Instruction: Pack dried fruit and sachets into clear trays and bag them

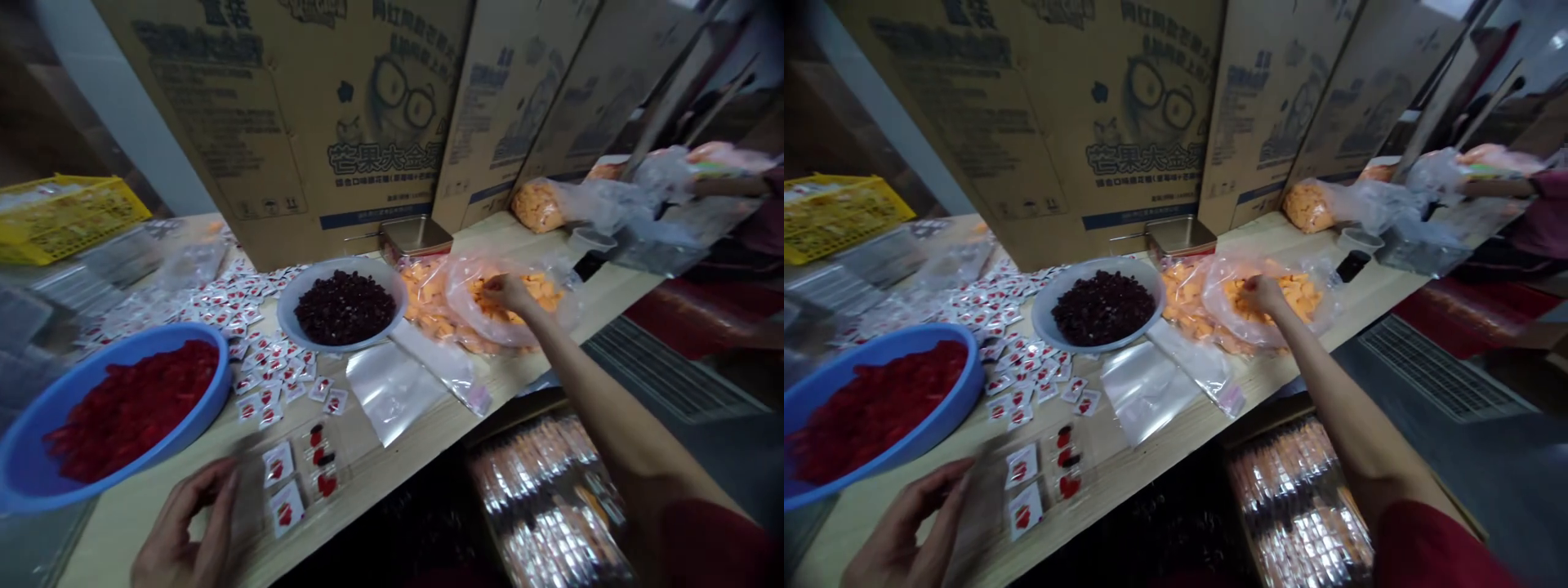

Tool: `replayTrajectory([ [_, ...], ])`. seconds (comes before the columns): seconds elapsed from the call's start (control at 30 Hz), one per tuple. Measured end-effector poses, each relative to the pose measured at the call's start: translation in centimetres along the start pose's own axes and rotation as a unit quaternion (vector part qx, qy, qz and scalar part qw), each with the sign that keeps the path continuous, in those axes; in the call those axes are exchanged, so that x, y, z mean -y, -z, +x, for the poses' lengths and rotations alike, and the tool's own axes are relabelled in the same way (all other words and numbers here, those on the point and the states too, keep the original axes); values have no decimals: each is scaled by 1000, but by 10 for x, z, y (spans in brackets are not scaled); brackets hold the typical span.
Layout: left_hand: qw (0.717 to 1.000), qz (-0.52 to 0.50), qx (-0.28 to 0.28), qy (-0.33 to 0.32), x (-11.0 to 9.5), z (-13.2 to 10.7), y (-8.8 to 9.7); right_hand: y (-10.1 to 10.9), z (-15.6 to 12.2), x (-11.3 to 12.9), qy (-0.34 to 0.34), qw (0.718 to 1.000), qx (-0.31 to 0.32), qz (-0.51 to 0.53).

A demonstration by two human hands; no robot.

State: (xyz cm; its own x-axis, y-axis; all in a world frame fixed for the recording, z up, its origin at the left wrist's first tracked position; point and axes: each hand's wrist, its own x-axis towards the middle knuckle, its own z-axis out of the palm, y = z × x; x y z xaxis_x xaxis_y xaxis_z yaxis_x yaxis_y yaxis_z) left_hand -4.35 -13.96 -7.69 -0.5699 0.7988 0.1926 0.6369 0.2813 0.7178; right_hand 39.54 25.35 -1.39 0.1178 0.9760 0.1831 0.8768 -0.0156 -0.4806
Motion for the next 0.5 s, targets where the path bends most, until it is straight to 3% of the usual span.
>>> replayTrajectory([
  [0.1,1000,6,7,-8,-5,-1,-4,-39,17,22,-49,999,6,-11],
  [0.2,999,23,7,-21,-13,1,-3,-54,25,31,-81,997,-8,-16],
  [0.33,998,23,-31,-52,-16,4,0,-23,0,17,-48,999,-9,1],
  [0.43,998,-31,-33,-47,-29,-3,-3,9,-56,14,20,997,-69,40],
  [0.5,997,-81,-2,-22,-47,-12,-8,16,-105,25,118,973,-167,104],
])
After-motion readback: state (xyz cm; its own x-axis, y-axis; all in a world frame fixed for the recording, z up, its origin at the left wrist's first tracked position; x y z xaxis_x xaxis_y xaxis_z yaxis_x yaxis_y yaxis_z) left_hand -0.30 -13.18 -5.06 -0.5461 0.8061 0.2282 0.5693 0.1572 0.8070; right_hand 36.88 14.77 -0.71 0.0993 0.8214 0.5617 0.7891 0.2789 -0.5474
